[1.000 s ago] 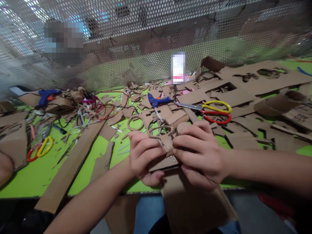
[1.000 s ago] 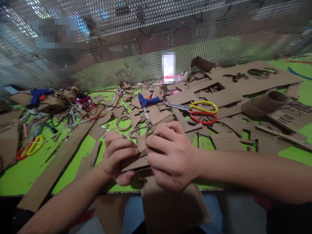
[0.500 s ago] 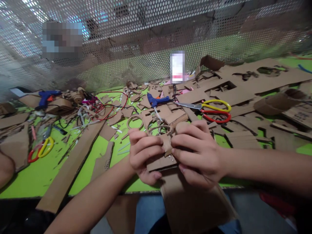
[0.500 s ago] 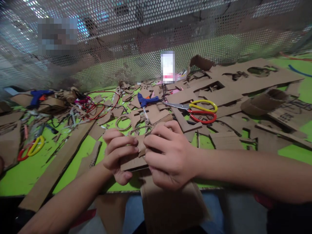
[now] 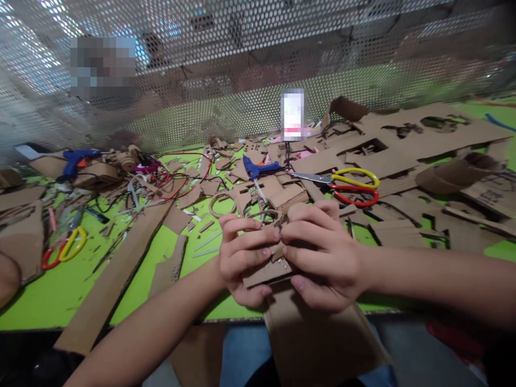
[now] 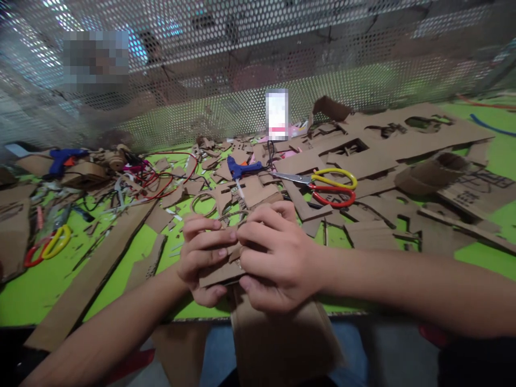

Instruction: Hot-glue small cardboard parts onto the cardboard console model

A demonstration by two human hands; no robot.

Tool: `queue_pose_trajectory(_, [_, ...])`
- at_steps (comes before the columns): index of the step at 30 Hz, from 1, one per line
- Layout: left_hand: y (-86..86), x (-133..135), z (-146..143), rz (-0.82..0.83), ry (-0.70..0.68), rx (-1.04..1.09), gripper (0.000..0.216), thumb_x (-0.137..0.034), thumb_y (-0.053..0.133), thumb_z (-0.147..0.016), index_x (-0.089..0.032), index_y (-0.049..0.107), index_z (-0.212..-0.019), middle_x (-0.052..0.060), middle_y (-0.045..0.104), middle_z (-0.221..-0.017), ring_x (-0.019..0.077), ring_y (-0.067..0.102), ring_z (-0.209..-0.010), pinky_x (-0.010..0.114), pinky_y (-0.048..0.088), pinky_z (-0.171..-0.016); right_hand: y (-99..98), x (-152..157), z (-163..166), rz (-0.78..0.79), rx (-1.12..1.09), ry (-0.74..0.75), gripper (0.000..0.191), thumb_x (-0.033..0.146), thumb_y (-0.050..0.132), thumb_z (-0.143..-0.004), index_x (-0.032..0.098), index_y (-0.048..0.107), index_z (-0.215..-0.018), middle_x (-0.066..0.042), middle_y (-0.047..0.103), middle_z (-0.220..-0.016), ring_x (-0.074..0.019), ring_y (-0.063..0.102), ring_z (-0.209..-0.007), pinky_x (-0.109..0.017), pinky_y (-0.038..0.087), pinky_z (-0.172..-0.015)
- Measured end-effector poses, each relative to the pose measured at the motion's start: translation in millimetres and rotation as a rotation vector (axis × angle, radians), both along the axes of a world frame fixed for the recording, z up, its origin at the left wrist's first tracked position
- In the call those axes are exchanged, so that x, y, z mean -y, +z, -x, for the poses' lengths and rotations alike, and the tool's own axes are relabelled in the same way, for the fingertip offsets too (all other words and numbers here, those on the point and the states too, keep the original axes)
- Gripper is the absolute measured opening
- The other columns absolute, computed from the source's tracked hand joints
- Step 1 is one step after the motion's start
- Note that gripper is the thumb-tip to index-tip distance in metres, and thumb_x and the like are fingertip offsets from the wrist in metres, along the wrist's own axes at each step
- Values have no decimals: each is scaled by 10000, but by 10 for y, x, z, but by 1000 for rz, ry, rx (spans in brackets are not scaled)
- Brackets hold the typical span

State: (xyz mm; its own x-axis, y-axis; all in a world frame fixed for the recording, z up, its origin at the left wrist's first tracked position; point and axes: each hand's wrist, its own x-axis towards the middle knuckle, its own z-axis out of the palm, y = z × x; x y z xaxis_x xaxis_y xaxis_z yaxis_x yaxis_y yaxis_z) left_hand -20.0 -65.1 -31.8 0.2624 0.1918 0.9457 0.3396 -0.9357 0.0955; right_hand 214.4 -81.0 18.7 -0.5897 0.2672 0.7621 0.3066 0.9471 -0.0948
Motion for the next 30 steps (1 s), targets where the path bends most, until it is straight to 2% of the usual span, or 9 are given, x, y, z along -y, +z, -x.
queue_pose_trajectory(4, [-1,21,-7,-5,-19,12,369,-584,540,-865,-298,660,-1066,46,848,-868,317,660,-936,565,458,-863,17,-4,-9,-14,-10,13,188,383,635,-908,217,587,-832,-66,722,-995,-283,658,-983,-518,371,-853])
queue_pose_trajectory(11, [-7,-5,26,-14,-66,-8,379,-562,600,-844,-280,681,-1083,43,874,-1006,314,636,-982,551,448,-909,-27,-16,14,-37,-44,18,289,495,625,-957,210,626,-906,-75,697,-1049,-288,653,-976,-527,385,-845])
queue_pose_trajectory(15, [33,-14,31,-56,-99,-18,361,-519,617,-850,-232,696,-1055,70,871,-1053,304,623,-975,543,443,-897,-41,-28,14,-33,-46,23,308,505,624,-955,212,599,-860,-76,670,-1032,-283,645,-947,-525,376,-838])
queue_pose_trajectory(19, [71,-20,20,-66,-76,-29,318,-533,596,-880,-263,693,-1018,38,874,-1043,283,631,-961,520,445,-879,-39,-28,-7,-23,-30,34,336,527,634,-960,209,597,-858,-78,668,-1044,-285,644,-949,-522,369,-850])
queue_pose_trajectory(30, [114,-1,36,-59,-76,-69,365,-514,597,-876,-268,697,-1127,63,871,-1016,295,609,-945,506,438,-860,-39,-24,42,-20,-79,32,309,483,610,-961,206,586,-826,-70,677,-997,-265,632,-972,-509,355,-860])
